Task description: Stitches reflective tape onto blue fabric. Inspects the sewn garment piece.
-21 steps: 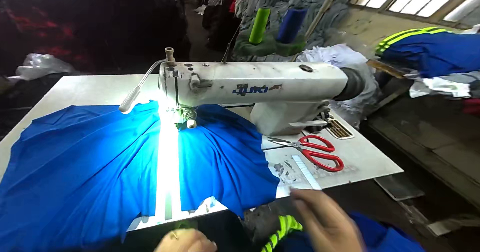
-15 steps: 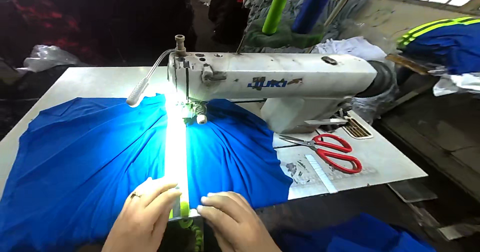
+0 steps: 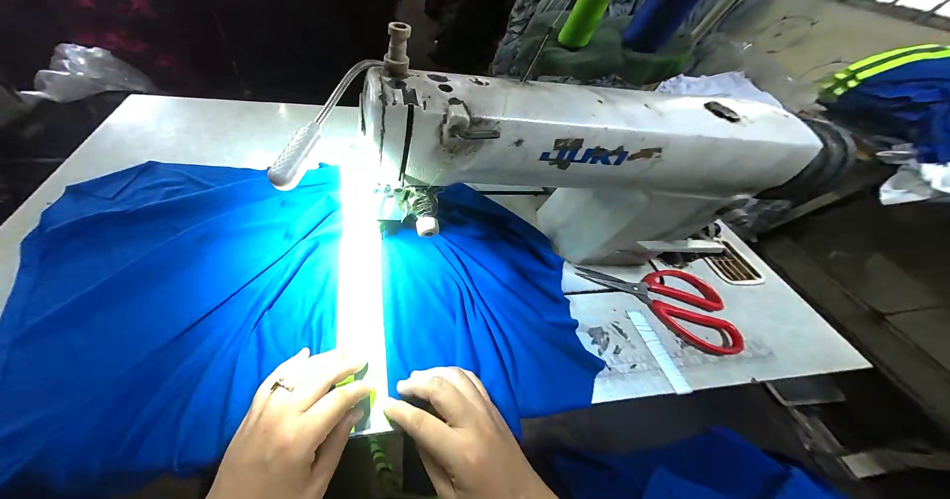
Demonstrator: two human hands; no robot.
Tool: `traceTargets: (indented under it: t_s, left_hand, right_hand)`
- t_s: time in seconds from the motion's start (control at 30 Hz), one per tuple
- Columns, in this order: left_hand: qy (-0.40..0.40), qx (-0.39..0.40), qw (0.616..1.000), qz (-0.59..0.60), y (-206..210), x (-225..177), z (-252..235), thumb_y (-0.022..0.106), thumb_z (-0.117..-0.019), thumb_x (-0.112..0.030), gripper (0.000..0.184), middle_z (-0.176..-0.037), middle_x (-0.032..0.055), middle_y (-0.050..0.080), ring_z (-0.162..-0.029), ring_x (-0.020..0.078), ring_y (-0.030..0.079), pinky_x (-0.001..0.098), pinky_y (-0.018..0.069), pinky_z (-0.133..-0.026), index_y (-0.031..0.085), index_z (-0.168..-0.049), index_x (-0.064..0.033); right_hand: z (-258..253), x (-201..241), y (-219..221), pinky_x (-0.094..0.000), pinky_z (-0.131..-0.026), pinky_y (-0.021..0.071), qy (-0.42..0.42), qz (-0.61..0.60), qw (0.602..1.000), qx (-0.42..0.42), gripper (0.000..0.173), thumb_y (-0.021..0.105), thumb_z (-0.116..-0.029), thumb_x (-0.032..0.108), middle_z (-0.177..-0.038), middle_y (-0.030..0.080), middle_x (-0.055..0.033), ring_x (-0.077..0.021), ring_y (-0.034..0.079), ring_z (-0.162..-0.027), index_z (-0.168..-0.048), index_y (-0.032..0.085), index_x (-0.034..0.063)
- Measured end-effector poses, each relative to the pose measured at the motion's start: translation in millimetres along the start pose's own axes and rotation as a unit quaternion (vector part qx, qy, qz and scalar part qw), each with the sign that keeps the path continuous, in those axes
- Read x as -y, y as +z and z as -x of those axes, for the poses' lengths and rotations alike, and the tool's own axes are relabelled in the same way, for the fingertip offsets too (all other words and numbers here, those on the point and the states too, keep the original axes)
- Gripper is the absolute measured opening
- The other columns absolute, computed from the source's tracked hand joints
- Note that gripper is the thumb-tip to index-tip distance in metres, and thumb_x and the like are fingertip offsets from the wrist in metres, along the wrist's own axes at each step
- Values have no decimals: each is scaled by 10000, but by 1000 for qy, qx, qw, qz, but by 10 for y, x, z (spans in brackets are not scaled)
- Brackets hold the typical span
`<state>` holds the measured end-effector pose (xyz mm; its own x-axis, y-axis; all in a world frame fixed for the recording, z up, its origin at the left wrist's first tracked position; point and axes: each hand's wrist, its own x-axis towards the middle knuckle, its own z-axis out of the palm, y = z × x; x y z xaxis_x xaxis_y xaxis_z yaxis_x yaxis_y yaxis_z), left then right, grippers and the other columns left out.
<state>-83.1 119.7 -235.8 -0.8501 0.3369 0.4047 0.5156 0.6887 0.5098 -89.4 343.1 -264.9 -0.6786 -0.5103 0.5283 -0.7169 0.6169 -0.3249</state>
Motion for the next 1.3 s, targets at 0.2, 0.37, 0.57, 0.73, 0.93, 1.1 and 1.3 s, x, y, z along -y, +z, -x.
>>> traceTargets:
  t_s: [0.2, 0.37, 0.57, 0.73, 0.93, 1.1, 1.3]
  left_hand:
    - [119, 24, 991, -59, 57, 194, 180, 530, -1048, -117, 238, -1200, -6, 749, -1226, 130, 647, 375, 402, -1147, 738, -1151, -170]
    - [139, 65, 988, -9, -119, 225, 173, 481, -1060, -112, 285, -1283, 103, 713, -1232, 275, 659, 493, 447, -1097, 693, -1246, -71]
    - [148, 70, 986, 3, -55, 218, 206, 460, -1060, -124, 313, -1305, 138, 696, -1265, 310, 637, 512, 462, -1089, 676, -1273, -47]
    - [136, 119, 984, -9, -110, 215, 176, 520, -1033, -135, 306, -1320, 101, 693, -1293, 267, 618, 482, 420, -1132, 687, -1281, -72]
    - [119, 150, 981, -21, -152, 315, -55, 518, -1028, -153, 354, -1391, 94, 655, -1315, 259, 605, 536, 379, -1154, 656, -1343, -71]
    - [158, 111, 979, -59, -18, 661, -403, 470, -1019, -251, 387, -1391, 23, 652, -1304, 211, 609, 562, 441, -1091, 657, -1336, -133]
    - [130, 140, 980, -49, 0, 941, -843, 387, -1042, -298, 430, -1392, 22, 647, -1305, 231, 604, 559, 440, -1102, 650, -1352, -157]
  right_hand:
    - [-63, 157, -36, -364, -973, 519, -3, 77, 996, 35, 234, 616, -970, 105, -1086, 739, -19, -194, 675, -1080, -1114, 770, 207]
    - [-107, 269, 1, -377, -948, 525, 8, 86, 995, 46, 248, 610, -962, 85, -1082, 749, -35, -220, 687, -1060, -1119, 773, 186]
    - [-98, 222, -94, -420, -956, 532, 25, 64, 995, 66, 277, 626, -953, 52, -1110, 749, -65, -256, 693, -1068, -1140, 777, 191]
    - [-100, 191, -79, -403, -946, 534, 23, 62, 995, 74, 269, 616, -966, 66, -1098, 744, -66, -247, 690, -1052, -1150, 774, 185]
    - [-336, 87, -80, -439, -966, 536, 43, 70, 992, 100, 278, 622, -963, 72, -1117, 749, -65, -257, 691, -1090, -1169, 775, 180]
    - [-658, -245, 44, -393, -895, 572, 14, 114, 991, 70, 289, 640, -888, 104, -1112, 744, -24, -225, 693, -1061, -1095, 805, 221]
    - [-1047, -500, 74, -426, -939, 544, 86, 94, 984, 125, 311, 570, -952, 176, -1200, 718, -27, -238, 656, -1138, -1175, 782, 219]
